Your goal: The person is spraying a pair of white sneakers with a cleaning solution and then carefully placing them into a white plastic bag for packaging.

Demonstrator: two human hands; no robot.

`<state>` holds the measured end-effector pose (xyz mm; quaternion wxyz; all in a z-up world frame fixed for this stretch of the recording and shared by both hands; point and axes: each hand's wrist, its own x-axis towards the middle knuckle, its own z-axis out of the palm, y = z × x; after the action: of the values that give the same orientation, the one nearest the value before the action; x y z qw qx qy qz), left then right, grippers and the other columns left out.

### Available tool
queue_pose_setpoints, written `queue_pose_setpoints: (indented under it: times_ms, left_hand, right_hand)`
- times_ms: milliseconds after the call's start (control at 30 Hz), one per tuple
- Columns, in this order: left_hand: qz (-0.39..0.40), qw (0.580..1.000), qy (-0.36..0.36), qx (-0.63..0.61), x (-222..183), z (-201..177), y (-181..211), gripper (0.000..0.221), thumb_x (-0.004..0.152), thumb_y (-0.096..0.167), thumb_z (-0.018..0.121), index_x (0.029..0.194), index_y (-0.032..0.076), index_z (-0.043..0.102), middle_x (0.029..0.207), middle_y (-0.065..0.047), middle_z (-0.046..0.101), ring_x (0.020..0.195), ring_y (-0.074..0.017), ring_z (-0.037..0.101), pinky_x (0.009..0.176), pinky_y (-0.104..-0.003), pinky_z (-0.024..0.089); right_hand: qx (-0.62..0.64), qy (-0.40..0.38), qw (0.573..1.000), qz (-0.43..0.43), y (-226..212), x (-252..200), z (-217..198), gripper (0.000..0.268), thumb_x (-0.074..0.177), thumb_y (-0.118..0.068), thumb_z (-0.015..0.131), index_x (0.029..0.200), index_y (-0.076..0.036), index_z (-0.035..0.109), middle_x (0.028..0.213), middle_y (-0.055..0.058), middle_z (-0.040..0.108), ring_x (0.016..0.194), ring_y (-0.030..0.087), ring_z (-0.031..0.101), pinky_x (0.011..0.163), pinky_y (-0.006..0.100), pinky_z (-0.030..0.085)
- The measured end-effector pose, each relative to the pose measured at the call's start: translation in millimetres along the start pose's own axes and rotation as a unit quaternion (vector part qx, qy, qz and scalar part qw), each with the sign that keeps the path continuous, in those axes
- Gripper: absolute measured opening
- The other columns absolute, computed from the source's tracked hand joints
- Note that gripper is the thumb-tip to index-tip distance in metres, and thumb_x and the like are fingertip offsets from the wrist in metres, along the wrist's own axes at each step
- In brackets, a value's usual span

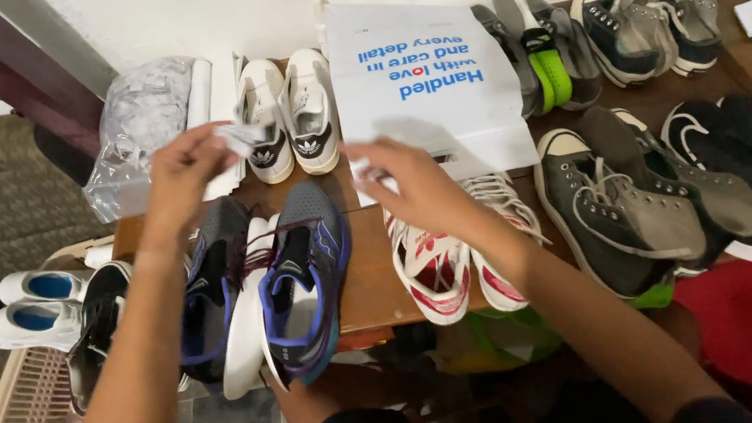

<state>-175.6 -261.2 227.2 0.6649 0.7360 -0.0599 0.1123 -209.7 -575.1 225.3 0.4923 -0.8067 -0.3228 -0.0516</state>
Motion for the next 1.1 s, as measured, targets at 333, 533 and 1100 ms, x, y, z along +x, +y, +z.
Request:
queue_pose_setpoints:
  times_ms: [333, 533, 1100]
  left_hand:
    - [-0.044, 0.994, -0.071, -0.072, -9.3, 82.0, -43.9, 0.030, 0.098, 0.002, 0.064, 0.129, 0.000, 0.066, 0.093, -0.013, 0.072, 0.084, -0.0177, 0.072, 0.082, -0.033, 0.066]
    - [-0.132, 0.986, -0.065, -0.076, -28.8, 99.9, -51.3, 0.031, 0.096, 0.002, 0.062, 0.127, 0.001, 0.065, 0.097, -0.013, 0.074, 0.083, -0.0154, 0.074, 0.080, -0.032, 0.067]
    - [-0.364, 0.911, -0.056, -0.187, -11.7, 92.8, -111.9, 0.038, 0.100, 0.015, 0.062, 0.134, -0.001, 0.062, 0.105, -0.010, 0.063, 0.099, -0.0190, 0.072, 0.093, -0.034, 0.064]
  right_hand:
    - [0.056, 0.066, 0.989, 0.116, 32.2, 46.8, 30.3, 0.027, 0.093, -0.007, 0.072, 0.120, -0.002, 0.072, 0.110, 0.024, 0.070, 0.081, 0.027, 0.078, 0.075, 0.036, 0.063]
    - [0.033, 0.036, 0.980, 0.192, 58.7, 37.2, 44.1, 0.028, 0.087, -0.008, 0.074, 0.115, -0.006, 0.072, 0.112, 0.024, 0.071, 0.071, 0.020, 0.078, 0.071, 0.034, 0.063]
    - [-0.038, 0.059, 0.967, 0.243, 49.0, 39.7, 55.7, 0.026, 0.087, -0.007, 0.065, 0.110, 0.001, 0.073, 0.084, 0.020, 0.076, 0.069, 0.028, 0.077, 0.069, 0.036, 0.062]
